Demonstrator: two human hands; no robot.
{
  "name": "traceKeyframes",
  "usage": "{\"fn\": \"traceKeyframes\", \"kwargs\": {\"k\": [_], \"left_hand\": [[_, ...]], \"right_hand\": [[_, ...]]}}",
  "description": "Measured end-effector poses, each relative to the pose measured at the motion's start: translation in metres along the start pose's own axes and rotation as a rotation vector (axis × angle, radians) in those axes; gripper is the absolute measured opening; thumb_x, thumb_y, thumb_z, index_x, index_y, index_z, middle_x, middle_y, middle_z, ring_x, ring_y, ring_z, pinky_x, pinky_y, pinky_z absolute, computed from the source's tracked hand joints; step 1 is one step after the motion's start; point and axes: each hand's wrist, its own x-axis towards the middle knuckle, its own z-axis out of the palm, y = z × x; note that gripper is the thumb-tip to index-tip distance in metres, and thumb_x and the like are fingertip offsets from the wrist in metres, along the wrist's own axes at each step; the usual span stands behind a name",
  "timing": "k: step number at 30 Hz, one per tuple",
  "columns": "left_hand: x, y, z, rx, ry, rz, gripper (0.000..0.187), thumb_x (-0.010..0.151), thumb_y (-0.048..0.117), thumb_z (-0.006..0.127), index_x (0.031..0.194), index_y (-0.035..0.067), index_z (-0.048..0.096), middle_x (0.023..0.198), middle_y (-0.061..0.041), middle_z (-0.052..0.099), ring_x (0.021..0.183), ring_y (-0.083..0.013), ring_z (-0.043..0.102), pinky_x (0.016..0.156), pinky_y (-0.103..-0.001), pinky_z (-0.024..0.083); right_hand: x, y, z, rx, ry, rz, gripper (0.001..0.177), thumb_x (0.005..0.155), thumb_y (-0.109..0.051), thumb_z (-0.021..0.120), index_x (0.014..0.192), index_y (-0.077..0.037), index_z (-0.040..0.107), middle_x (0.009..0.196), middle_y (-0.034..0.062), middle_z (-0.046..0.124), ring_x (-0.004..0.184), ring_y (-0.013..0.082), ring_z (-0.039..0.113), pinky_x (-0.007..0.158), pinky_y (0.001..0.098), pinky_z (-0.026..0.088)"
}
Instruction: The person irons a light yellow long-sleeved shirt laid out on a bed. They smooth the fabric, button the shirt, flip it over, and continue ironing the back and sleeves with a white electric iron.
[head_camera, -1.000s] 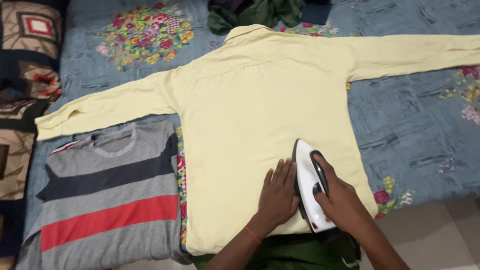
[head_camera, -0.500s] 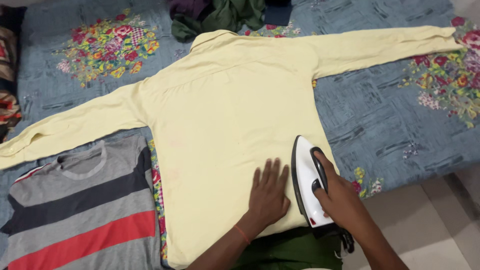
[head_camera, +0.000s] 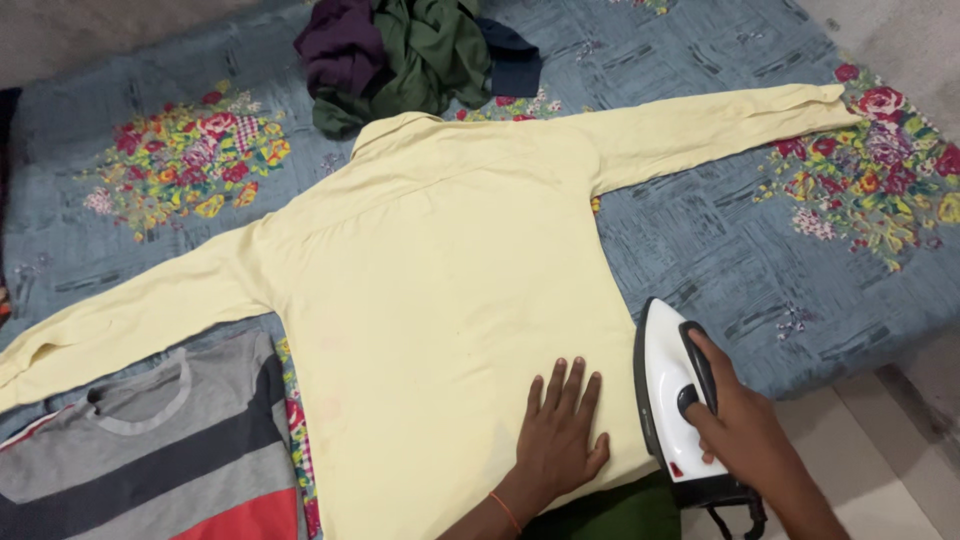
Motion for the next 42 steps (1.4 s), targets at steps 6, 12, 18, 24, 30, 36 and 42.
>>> {"fn": "traceKeyframes", "kwargs": {"k": [6,12,18,24,30,36,42], "left_hand": [[0.018,-0.034,-0.002,-0.132,0.193,-0.113,0.068,0.092,0.022,0.058,0.153,-0.004,0.041,0.160,-0.027,0.040,0.149,-0.0418,0.036,0.116,-0.054,0.030],[0.078,-0.117,-0.025,0.086,0.397,-0.265,0.065,0.091,0.018,0.060,0.151,-0.001,0.042,0.158,-0.026,0.042,0.148,-0.0410,0.036,0.116,-0.054,0.030],[0.092,-0.141,-0.043,0.166,0.358,-0.275,0.063,0.090,0.025,0.060,0.147,0.001,0.048,0.155,-0.030,0.038,0.146,-0.0445,0.032,0.114,-0.059,0.027],[0.114,-0.144,-0.043,0.091,0.192,-0.438,0.065,0.084,0.025,0.060,0.143,0.002,0.049,0.155,-0.027,0.037,0.149,-0.0425,0.030,0.120,-0.057,0.026],[0.194,-0.168,-0.039,0.065,0.310,-0.268,0.075,0.080,0.021,0.062,0.150,0.000,0.044,0.159,-0.028,0.034,0.151,-0.0440,0.028,0.116,-0.060,0.024],[0.280,-0.190,-0.026,0.076,0.331,-0.210,0.080,0.080,0.024,0.058,0.156,0.005,0.042,0.163,-0.023,0.034,0.152,-0.0404,0.029,0.118,-0.059,0.025],[0.296,-0.190,-0.029,0.109,0.255,-0.255,0.081,0.078,0.029,0.060,0.153,0.005,0.044,0.162,-0.024,0.033,0.152,-0.0394,0.027,0.117,-0.062,0.023]], "right_hand": [[0.007,-0.044,0.001,-0.045,-0.123,-0.197,0.093,0.083,-0.014,0.065,0.164,-0.029,0.021,0.061,0.0172,0.067,0.046,0.0251,0.069,0.054,0.0396,0.059],[0.065,-0.110,0.042,-0.179,-0.220,-0.455,0.088,0.082,-0.014,0.063,0.161,-0.025,0.026,0.082,0.0169,0.070,0.056,0.0278,0.070,0.059,0.0405,0.058],[0.126,-0.138,0.076,-0.455,-0.111,-0.494,0.088,0.084,-0.013,0.061,0.161,-0.027,0.021,0.101,0.0241,0.070,0.094,0.0425,0.067,0.085,0.0507,0.054],[0.192,-0.161,0.079,-0.489,-0.013,-0.420,0.087,0.087,-0.017,0.060,0.163,-0.029,0.019,0.105,0.0271,0.068,0.099,0.0469,0.067,0.092,0.0524,0.053],[0.242,-0.171,0.056,-0.482,0.068,-0.436,0.087,0.086,-0.015,0.060,0.163,-0.029,0.022,0.100,0.0289,0.068,0.096,0.0488,0.067,0.091,0.0549,0.053],[0.303,-0.168,0.033,-0.502,0.183,-0.435,0.089,0.083,-0.016,0.062,0.163,-0.029,0.024,0.096,0.0296,0.068,0.093,0.0498,0.068,0.089,0.0569,0.054],[0.364,-0.189,0.007,-0.522,0.205,-0.494,0.088,0.083,-0.015,0.063,0.163,-0.024,0.027,0.092,0.0319,0.069,0.090,0.0516,0.068,0.086,0.0584,0.054]]}}
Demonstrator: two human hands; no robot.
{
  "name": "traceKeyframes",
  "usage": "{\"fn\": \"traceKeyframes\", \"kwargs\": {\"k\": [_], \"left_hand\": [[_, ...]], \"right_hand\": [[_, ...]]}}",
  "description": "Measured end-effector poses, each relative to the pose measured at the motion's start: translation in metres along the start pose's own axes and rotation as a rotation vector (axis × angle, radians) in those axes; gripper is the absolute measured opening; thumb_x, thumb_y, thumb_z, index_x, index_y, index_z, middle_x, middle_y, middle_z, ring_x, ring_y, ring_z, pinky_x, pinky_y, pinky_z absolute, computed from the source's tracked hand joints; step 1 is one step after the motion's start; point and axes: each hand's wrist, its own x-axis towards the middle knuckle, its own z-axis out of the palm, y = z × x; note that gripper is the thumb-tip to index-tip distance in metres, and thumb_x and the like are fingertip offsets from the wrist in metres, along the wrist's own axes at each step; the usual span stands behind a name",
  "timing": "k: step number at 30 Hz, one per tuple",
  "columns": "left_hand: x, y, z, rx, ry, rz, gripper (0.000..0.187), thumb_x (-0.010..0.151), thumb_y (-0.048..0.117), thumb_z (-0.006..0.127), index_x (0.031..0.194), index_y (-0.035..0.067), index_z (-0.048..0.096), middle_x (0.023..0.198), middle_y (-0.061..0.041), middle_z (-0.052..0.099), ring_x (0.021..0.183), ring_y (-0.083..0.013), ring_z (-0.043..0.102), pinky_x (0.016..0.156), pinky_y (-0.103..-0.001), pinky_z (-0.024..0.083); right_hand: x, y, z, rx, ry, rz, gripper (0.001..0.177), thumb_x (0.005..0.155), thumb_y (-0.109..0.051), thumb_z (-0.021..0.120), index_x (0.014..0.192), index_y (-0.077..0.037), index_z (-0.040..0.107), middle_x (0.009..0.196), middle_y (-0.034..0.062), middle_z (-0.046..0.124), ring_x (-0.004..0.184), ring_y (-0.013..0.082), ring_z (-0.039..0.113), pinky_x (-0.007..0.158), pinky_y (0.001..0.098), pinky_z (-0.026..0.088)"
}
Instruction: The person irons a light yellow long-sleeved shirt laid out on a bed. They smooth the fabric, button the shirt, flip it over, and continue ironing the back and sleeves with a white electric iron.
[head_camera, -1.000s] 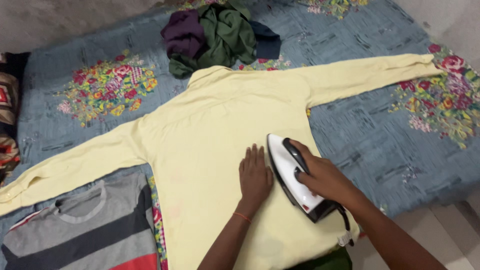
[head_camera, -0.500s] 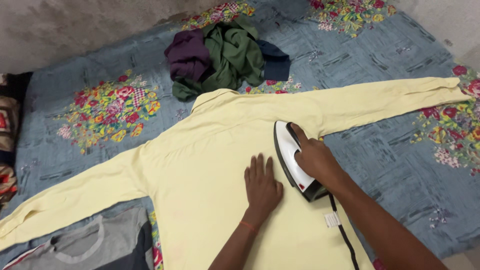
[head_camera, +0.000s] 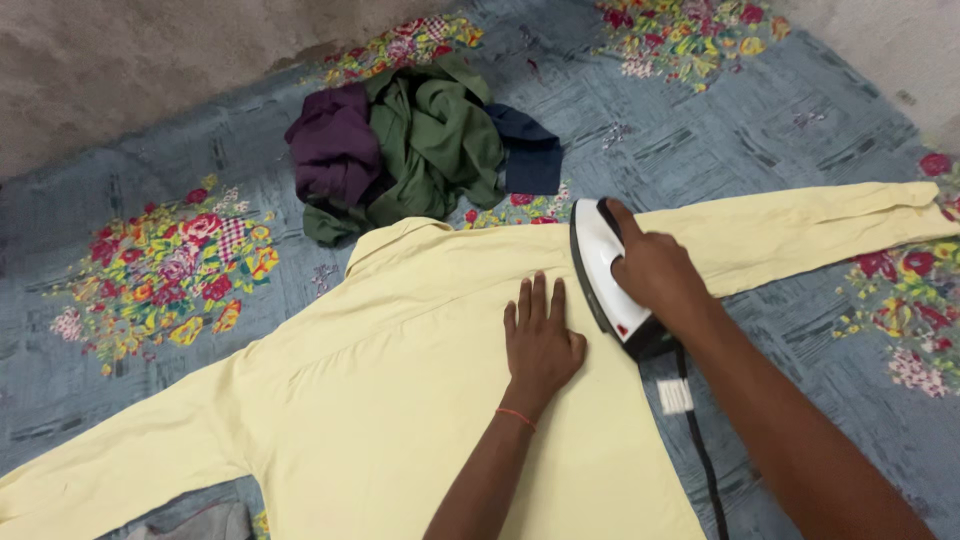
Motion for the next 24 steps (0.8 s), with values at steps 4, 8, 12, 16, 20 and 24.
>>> {"fn": "traceKeyframes", "kwargs": {"k": [4,8,12,16,20,24], "left_hand": [[0.016,0.017,0.002,-0.036,-0.100,-0.120,0.077,0.079,0.031,0.063,0.149,0.004,0.045,0.159,-0.023,0.033,0.152,-0.0399,0.024,0.119,-0.061,0.021],[0.038,0.036,0.021,-0.057,0.060,0.057,0.076,0.082,0.028,0.061,0.152,0.003,0.046,0.162,-0.023,0.035,0.154,-0.0397,0.026,0.120,-0.059,0.024],[0.065,0.058,0.050,-0.098,0.016,0.177,0.077,0.085,0.033,0.060,0.153,0.002,0.042,0.162,-0.023,0.034,0.153,-0.0390,0.027,0.122,-0.059,0.022],[0.078,0.070,0.067,-0.053,-0.020,0.182,0.081,0.082,0.036,0.061,0.154,0.004,0.039,0.162,-0.024,0.032,0.152,-0.0404,0.026,0.119,-0.061,0.022],[0.078,0.074,0.069,-0.001,-0.021,0.192,0.085,0.077,0.033,0.062,0.155,0.005,0.040,0.163,-0.023,0.032,0.152,-0.0406,0.026,0.117,-0.063,0.024],[0.089,0.096,0.078,-0.059,-0.061,0.247,0.090,0.071,0.031,0.062,0.153,0.000,0.041,0.163,-0.021,0.033,0.153,-0.0386,0.028,0.118,-0.062,0.024]], "right_hand": [[-0.003,0.006,-0.010,0.000,-0.042,0.012,0.088,0.083,-0.014,0.062,0.163,-0.025,0.027,0.090,0.0313,0.071,0.089,0.0511,0.069,0.087,0.0581,0.054],[-0.037,0.037,-0.025,-0.024,-0.040,0.015,0.091,0.081,-0.013,0.065,0.161,-0.025,0.026,0.087,0.0304,0.071,0.087,0.0511,0.068,0.084,0.0587,0.054],[-0.043,0.080,-0.041,0.006,0.005,0.074,0.089,0.081,-0.015,0.068,0.160,-0.023,0.027,0.089,0.0302,0.071,0.087,0.0513,0.069,0.082,0.0581,0.055],[-0.005,0.102,-0.051,-0.011,0.048,0.125,0.091,0.080,-0.015,0.069,0.160,-0.022,0.028,0.090,0.0314,0.069,0.087,0.0524,0.068,0.082,0.0582,0.055],[0.017,0.108,-0.055,0.017,0.083,0.132,0.089,0.079,-0.013,0.067,0.160,-0.021,0.031,0.091,0.0321,0.070,0.088,0.0529,0.068,0.084,0.0584,0.054],[-0.002,0.117,-0.060,0.003,0.102,0.087,0.091,0.079,-0.014,0.067,0.162,-0.021,0.029,0.091,0.0330,0.070,0.089,0.0531,0.068,0.084,0.0580,0.054]]}}
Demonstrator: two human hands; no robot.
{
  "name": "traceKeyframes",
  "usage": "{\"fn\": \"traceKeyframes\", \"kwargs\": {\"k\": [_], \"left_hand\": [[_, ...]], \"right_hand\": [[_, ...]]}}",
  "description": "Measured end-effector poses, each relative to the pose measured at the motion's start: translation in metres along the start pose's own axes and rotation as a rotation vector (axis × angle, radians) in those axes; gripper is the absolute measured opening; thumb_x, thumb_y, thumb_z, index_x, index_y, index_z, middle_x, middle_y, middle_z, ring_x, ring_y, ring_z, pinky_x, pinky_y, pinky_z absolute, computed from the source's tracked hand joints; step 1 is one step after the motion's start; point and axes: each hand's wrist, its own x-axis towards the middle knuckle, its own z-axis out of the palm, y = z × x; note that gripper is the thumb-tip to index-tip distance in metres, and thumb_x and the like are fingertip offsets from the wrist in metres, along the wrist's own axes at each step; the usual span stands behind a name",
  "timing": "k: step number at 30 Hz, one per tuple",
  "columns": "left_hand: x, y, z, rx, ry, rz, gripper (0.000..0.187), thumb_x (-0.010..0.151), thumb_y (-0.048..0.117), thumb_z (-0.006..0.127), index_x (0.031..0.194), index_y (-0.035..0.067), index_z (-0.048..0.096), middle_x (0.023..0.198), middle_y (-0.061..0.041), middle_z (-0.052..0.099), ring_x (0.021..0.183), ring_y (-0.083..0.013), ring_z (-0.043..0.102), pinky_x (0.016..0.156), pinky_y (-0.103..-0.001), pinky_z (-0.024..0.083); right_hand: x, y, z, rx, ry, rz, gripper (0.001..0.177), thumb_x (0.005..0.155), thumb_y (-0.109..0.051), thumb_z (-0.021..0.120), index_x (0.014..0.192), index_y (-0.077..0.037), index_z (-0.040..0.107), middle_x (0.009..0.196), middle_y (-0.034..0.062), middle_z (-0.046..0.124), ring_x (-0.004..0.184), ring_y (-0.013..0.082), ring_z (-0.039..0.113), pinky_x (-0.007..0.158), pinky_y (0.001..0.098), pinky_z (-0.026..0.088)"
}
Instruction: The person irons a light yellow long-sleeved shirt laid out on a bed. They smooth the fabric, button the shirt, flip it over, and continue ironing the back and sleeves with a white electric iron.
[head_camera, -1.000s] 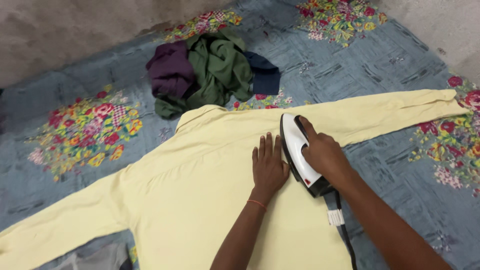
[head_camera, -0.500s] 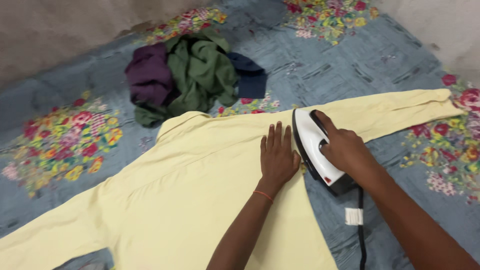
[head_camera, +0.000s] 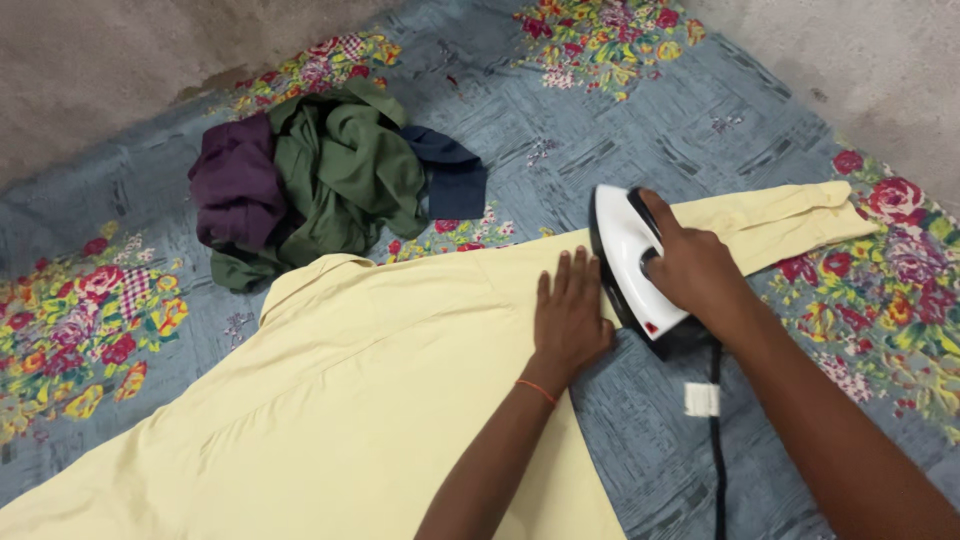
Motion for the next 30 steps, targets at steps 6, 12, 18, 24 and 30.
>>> {"fn": "traceKeyframes", "kwargs": {"k": [6,12,18,24,30], "left_hand": [[0.018,0.034,0.034,-0.006,0.015,0.071,0.077,0.081,0.030,0.059,0.153,0.005,0.046,0.165,-0.020,0.035,0.156,-0.0383,0.029,0.122,-0.061,0.025],[0.036,0.055,0.045,0.016,-0.017,0.071,0.076,0.081,0.035,0.061,0.151,0.010,0.045,0.162,-0.020,0.034,0.152,-0.0391,0.026,0.116,-0.067,0.021],[0.029,0.052,0.038,-0.042,0.002,0.076,0.071,0.086,0.033,0.059,0.153,0.012,0.046,0.164,-0.019,0.035,0.155,-0.0370,0.028,0.121,-0.064,0.023],[-0.024,0.017,-0.006,-0.052,0.038,0.015,0.071,0.090,0.033,0.061,0.155,0.011,0.042,0.164,-0.021,0.034,0.154,-0.0389,0.027,0.118,-0.064,0.024],[-0.114,-0.079,-0.081,0.134,0.175,-0.174,0.074,0.088,0.028,0.059,0.158,0.013,0.038,0.164,-0.018,0.034,0.153,-0.0349,0.029,0.117,-0.063,0.026]], "right_hand": [[-0.033,0.060,-0.024,-0.070,-0.111,0.164,0.094,0.080,-0.019,0.067,0.164,-0.025,0.026,0.097,0.0342,0.070,0.092,0.0522,0.070,0.087,0.0563,0.055],[0.001,0.109,-0.039,-0.097,-0.033,0.306,0.094,0.081,-0.020,0.069,0.165,-0.023,0.028,0.098,0.0366,0.070,0.093,0.0531,0.070,0.088,0.0565,0.055],[0.016,0.113,-0.033,-0.121,0.036,0.286,0.094,0.079,-0.019,0.070,0.164,-0.021,0.030,0.102,0.0391,0.067,0.097,0.0549,0.067,0.089,0.0566,0.054],[-0.001,0.060,-0.037,-0.099,-0.004,0.085,0.091,0.081,-0.015,0.065,0.164,-0.025,0.031,0.103,0.0352,0.069,0.096,0.0526,0.068,0.088,0.0574,0.053],[-0.044,-0.090,-0.008,0.060,-0.145,-0.222,0.091,0.079,-0.013,0.066,0.161,-0.028,0.027,0.102,0.0294,0.071,0.095,0.0478,0.069,0.086,0.0548,0.054]]}}
